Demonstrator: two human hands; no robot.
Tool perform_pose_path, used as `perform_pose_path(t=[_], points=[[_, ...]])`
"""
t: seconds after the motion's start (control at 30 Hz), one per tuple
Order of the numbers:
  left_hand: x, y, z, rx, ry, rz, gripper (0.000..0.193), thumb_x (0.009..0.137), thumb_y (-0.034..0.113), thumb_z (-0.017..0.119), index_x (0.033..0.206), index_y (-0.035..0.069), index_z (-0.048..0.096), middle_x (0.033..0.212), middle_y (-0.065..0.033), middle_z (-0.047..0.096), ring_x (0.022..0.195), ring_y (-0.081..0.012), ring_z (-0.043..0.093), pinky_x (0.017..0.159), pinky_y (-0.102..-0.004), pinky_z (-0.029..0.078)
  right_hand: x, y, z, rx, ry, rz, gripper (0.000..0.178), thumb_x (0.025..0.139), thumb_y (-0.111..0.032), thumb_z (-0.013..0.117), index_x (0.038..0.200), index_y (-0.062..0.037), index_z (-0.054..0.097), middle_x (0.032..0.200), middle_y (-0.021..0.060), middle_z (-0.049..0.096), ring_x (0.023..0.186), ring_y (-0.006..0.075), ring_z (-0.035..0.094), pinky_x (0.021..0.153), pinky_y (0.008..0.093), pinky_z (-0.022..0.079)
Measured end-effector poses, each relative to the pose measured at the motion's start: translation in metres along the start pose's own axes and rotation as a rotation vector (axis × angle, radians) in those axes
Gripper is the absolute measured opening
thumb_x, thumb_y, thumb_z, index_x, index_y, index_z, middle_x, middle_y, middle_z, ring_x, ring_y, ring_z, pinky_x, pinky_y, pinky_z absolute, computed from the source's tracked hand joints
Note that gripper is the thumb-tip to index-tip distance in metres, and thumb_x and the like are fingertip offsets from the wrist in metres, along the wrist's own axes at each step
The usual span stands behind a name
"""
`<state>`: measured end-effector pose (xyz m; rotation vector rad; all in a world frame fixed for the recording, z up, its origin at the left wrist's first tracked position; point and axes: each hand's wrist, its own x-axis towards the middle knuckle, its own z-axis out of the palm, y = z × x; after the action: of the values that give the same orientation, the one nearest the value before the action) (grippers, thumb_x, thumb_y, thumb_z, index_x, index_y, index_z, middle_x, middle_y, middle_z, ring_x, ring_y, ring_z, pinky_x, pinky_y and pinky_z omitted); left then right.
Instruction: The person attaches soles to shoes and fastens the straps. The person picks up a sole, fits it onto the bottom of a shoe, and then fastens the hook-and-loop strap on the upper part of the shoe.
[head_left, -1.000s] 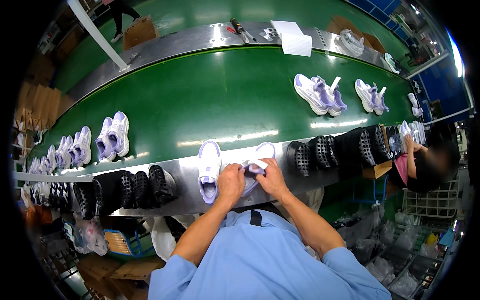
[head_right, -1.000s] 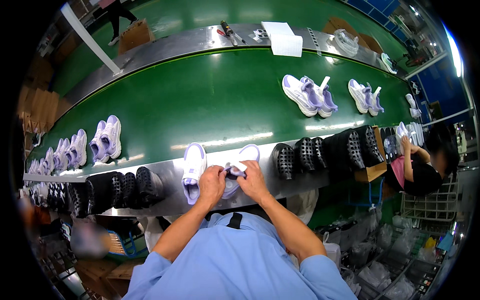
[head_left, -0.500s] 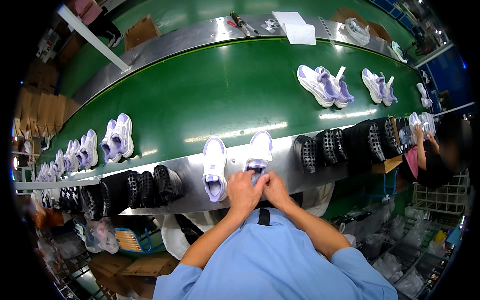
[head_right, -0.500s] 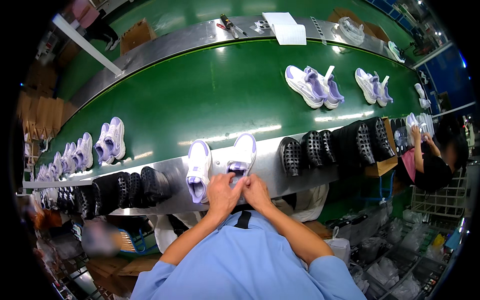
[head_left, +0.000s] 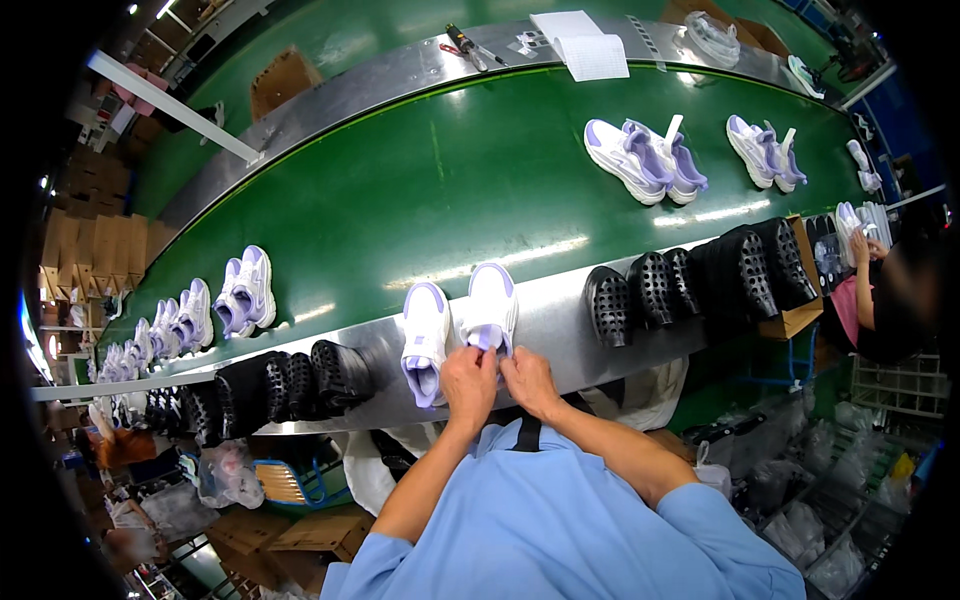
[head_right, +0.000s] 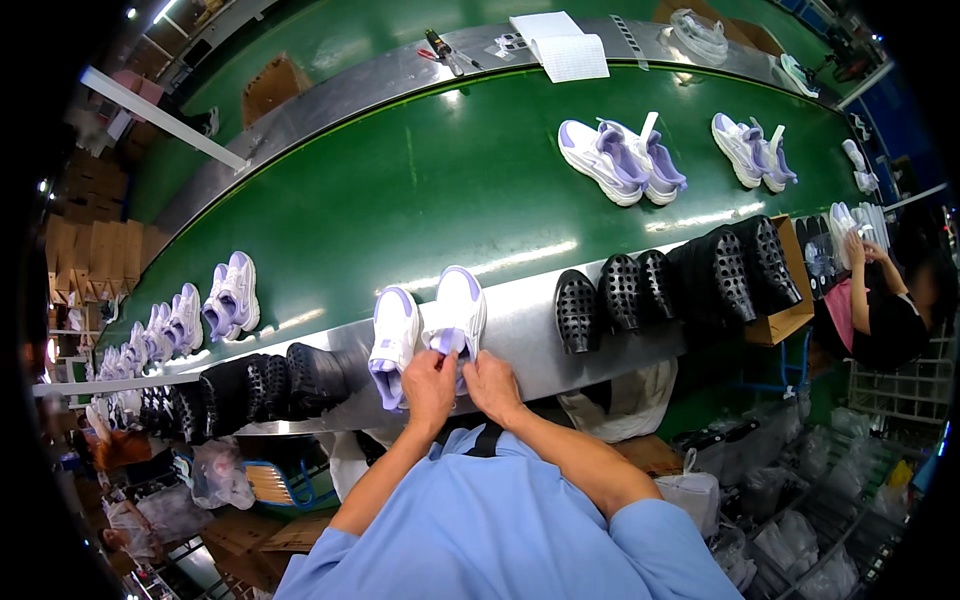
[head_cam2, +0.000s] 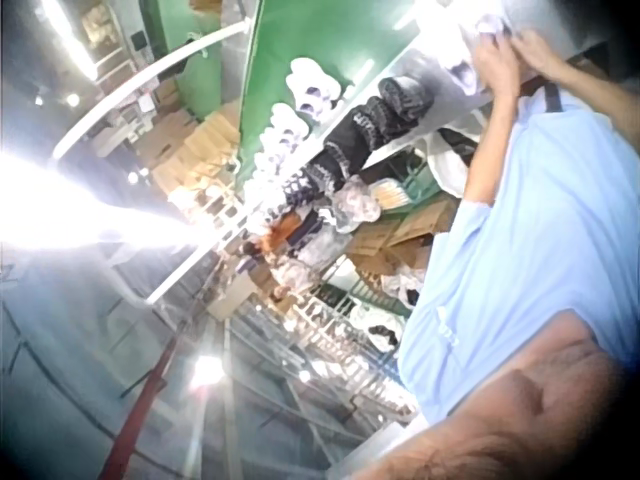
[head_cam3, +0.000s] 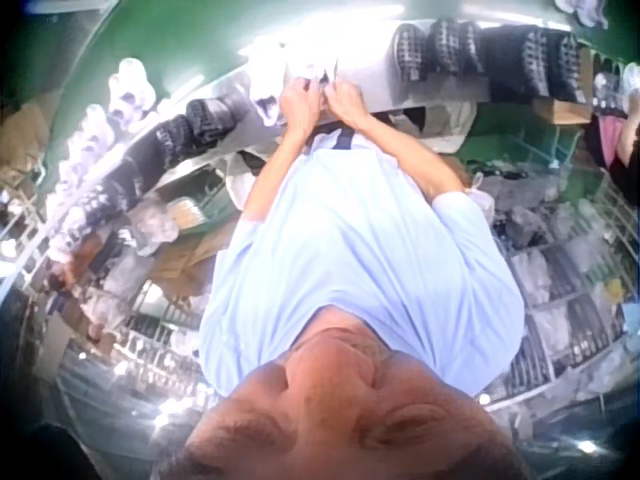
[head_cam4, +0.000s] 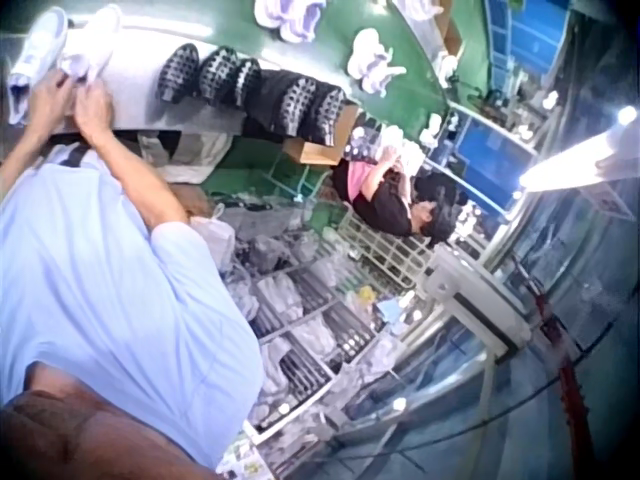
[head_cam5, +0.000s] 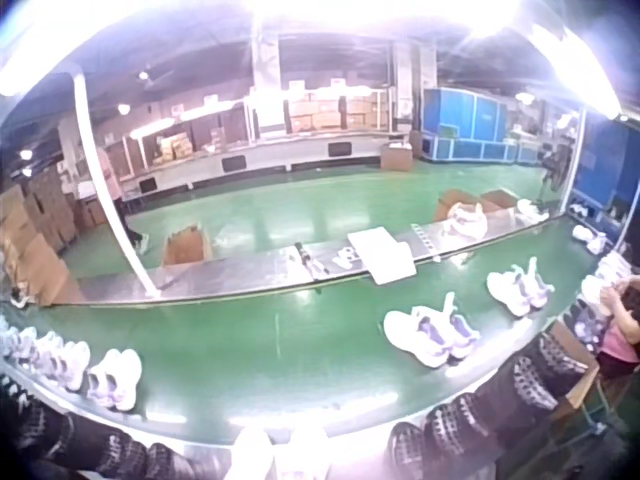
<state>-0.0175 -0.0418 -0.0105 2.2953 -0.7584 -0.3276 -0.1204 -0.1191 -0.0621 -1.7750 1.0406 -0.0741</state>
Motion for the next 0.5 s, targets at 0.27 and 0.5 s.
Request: perform_pose_path(t=[0.27,0.5], points=[[-0.001,0.001,0.004,0.045,0.006,0.067,0.029,0.088,0.026,0.076,0.077,-0.001,0.07,0.08,-0.0198,0.067,0.077,-0.0401,0.063,0.073,-0.0517,0.049,-0.005,-0.016,-0.005,-0.196,-0.044,-0.214,0.041,0.102,-0.035,0.054,0.097,0.0047,0.063,0.094,0.031,0.07,0.087,0.0516,0.069,0.076,0.0597,0.054],[-0.005,-0.008,-0.008,-0.019,-0.115,-0.042,0.028,0.087,0.025,0.078,0.082,-0.001,0.071,0.08,-0.0188,0.069,0.082,-0.0385,0.065,0.074,-0.0499,0.05,-0.001,-0.02,-0.041,0.361,-0.155,0.014,0.028,0.099,-0.027,0.064,0.095,0.0011,0.065,0.09,0.017,0.07,0.076,0.0268,0.069,0.061,0.0424,0.056]])
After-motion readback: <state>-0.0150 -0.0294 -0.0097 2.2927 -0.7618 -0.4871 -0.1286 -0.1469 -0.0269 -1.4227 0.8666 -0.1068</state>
